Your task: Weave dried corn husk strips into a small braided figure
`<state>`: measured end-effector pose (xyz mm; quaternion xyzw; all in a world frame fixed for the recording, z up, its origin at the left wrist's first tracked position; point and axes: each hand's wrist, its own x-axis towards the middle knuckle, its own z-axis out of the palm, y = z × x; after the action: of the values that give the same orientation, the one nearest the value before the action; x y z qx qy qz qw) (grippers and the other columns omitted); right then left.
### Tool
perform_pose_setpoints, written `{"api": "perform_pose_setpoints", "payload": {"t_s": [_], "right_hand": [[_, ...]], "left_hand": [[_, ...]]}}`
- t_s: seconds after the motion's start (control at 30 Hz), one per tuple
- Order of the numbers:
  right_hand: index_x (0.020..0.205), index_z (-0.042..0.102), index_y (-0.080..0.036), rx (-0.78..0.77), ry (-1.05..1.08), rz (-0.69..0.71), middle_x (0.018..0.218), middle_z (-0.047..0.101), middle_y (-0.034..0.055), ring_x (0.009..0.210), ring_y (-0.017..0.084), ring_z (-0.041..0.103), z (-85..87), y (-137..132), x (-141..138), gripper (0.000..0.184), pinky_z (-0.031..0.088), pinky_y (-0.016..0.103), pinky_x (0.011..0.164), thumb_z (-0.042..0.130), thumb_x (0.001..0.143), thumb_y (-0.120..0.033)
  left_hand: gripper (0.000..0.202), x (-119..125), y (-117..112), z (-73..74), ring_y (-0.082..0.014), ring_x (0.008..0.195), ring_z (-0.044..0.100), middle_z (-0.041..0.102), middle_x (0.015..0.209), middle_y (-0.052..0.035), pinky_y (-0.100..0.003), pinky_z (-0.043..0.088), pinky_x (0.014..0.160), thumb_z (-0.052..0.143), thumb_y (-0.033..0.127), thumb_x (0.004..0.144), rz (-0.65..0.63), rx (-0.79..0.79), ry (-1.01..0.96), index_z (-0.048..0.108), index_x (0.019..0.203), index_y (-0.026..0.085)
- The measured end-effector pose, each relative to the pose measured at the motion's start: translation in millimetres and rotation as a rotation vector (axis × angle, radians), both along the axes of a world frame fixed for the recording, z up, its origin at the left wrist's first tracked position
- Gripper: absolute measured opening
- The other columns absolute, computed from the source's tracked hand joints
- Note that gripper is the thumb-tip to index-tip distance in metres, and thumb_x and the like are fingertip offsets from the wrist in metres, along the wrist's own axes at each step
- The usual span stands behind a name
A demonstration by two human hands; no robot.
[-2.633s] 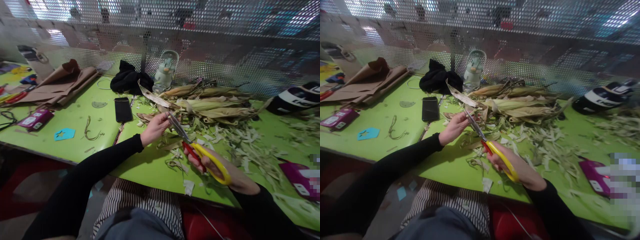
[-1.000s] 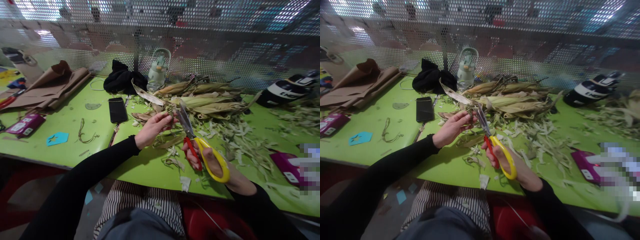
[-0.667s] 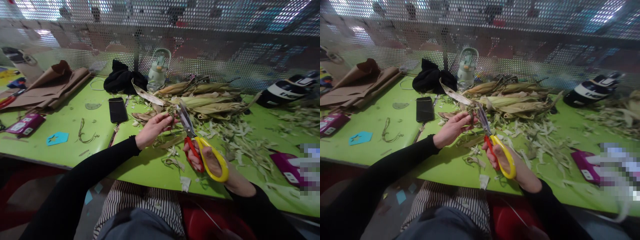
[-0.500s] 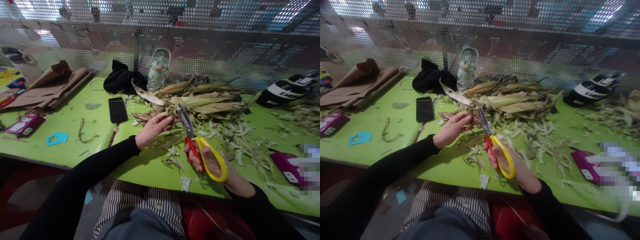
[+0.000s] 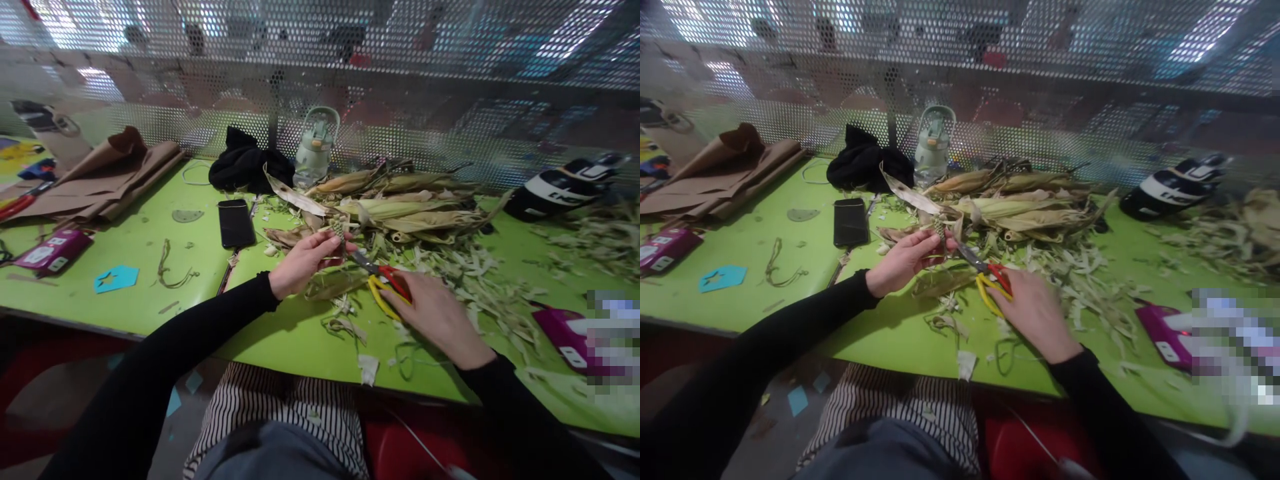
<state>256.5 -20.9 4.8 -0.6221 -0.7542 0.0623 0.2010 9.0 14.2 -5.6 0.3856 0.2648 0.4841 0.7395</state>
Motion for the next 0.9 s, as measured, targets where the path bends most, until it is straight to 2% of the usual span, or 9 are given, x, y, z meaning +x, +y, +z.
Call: {"api": "perform_pose_setpoints", "payload": {"t_s": [0.07, 0.1, 0.2, 0.33, 0.43, 0.53, 0.63, 0.77, 0.9], "right_hand": [[0.100, 0.067, -0.020, 0.102, 0.045, 0.046, 0.105, 0.069, 0.0168, 0.103, 0.035, 0.062, 5.5, 0.4, -7.7, 0.043, 0.047, 0.049, 0.089, 0.052, 0.090, -0.059], [0.104, 0.067, -0.020, 0.092, 0.113, 0.050, 0.110, 0.069, 0.0163, 0.106, 0.034, 0.062, 8.4, -0.2, -14.6, 0.045, 0.047, 0.048, 0.091, 0.050, 0.092, -0.060], [0.114, 0.067, -0.023, -0.188, 0.452, 0.201, 0.108, 0.072, 0.0091, 0.096, 0.025, 0.066, 13.5, -1.2, -40.1, 0.045, 0.051, 0.037, 0.082, 0.053, 0.093, -0.060], [0.079, 0.067, -0.020, -0.209, 0.625, 0.250, 0.075, 0.065, 0.0022, 0.071, 0.017, 0.059, 6.9, 0.1, -64.8, 0.044, 0.046, 0.030, 0.067, 0.058, 0.089, -0.062], [0.072, 0.064, -0.020, -0.179, 0.633, 0.222, 0.068, 0.062, 0.0007, 0.070, 0.016, 0.058, -0.9, -1.1, -69.2, 0.047, 0.045, 0.029, 0.065, 0.055, 0.090, -0.063], [0.078, 0.066, -0.021, -0.138, 0.622, 0.145, 0.073, 0.066, 0.0011, 0.067, 0.015, 0.057, -4.5, 0.2, -61.0, 0.044, 0.044, 0.028, 0.062, 0.053, 0.091, -0.061], [0.084, 0.068, -0.020, -0.080, 0.578, 0.028, 0.079, 0.070, 0.0028, 0.064, 0.015, 0.056, -3.0, 11.0, -38.1, 0.041, 0.042, 0.029, 0.062, 0.053, 0.091, -0.057], [0.070, 0.068, -0.019, -0.054, 0.447, -0.066, 0.068, 0.070, 0.0036, 0.062, 0.016, 0.055, 2.3, 36.0, -1.2, 0.035, 0.038, 0.030, 0.063, 0.062, 0.085, -0.049], [0.063, 0.067, -0.019, -0.064, 0.341, -0.053, 0.062, 0.068, 0.0023, 0.061, 0.016, 0.054, 6.4, 60.9, 5.3, 0.032, 0.036, 0.030, 0.063, 0.062, 0.085, -0.042]], "left_hand": [[0.014, 1.9, -0.9, -1.4, -0.0168, 0.101, 0.067, 0.076, 0.105, -0.0071, -0.033, 0.045, 0.097, 0.065, 0.026, 0.092, -0.013, 0.028, 0.016, 0.072, 0.098, 0.016], [0.013, 3.1, -2.0, -1.8, -0.0171, 0.104, 0.066, 0.076, 0.107, -0.0069, -0.033, 0.044, 0.099, 0.066, 0.026, 0.091, -0.021, 0.048, 0.030, 0.073, 0.097, 0.016], [0.018, 7.6, -7.4, -2.6, -0.0172, 0.104, 0.065, 0.076, 0.106, -0.0058, -0.032, 0.044, 0.101, 0.073, 0.031, 0.085, -0.037, 0.092, 0.065, 0.074, 0.095, 0.016], [0.028, 11.9, -15.1, -5.2, -0.0170, 0.099, 0.065, 0.074, 0.099, -0.0046, -0.034, 0.045, 0.101, 0.080, 0.040, 0.078, -0.056, 0.104, 0.057, 0.072, 0.089, 0.015], [0.032, 12.1, -18.1, -9.0, -0.0171, 0.098, 0.065, 0.074, 0.104, -0.0061, -0.034, 0.047, 0.099, 0.079, 0.043, 0.079, -0.073, 0.137, 0.113, 0.072, 0.092, 0.015], [0.035, 9.7, -20.0, -10.1, -0.0184, 0.109, 0.065, 0.072, 0.119, -0.0073, -0.034, 0.047, 0.101, 0.073, 0.040, 0.085, -0.051, 0.176, 0.227, 0.069, 0.111, 0.017], [0.040, 5.0, -21.8, -4.7, -0.0206, 0.120, 0.063, 0.067, 0.133, -0.0104, -0.035, 0.048, 0.102, 0.064, 0.036, 0.092, -0.126, 0.294, 0.474, 0.062, 0.128, 0.018], [0.031, -0.8, -21.2, 4.5, -0.0222, 0.112, 0.067, 0.072, 0.124, -0.0103, -0.038, 0.050, 0.099, 0.060, 0.037, 0.094, -0.241, 0.617, 0.908, 0.068, 0.117, 0.017], [0.029, 0.1, -18.1, 3.3, -0.0199, 0.106, 0.069, 0.075, 0.119, -0.0080, -0.034, 0.052, 0.095, 0.058, 0.034, 0.096, -0.355, 0.776, 1.103, 0.070, 0.116, 0.018]]}}
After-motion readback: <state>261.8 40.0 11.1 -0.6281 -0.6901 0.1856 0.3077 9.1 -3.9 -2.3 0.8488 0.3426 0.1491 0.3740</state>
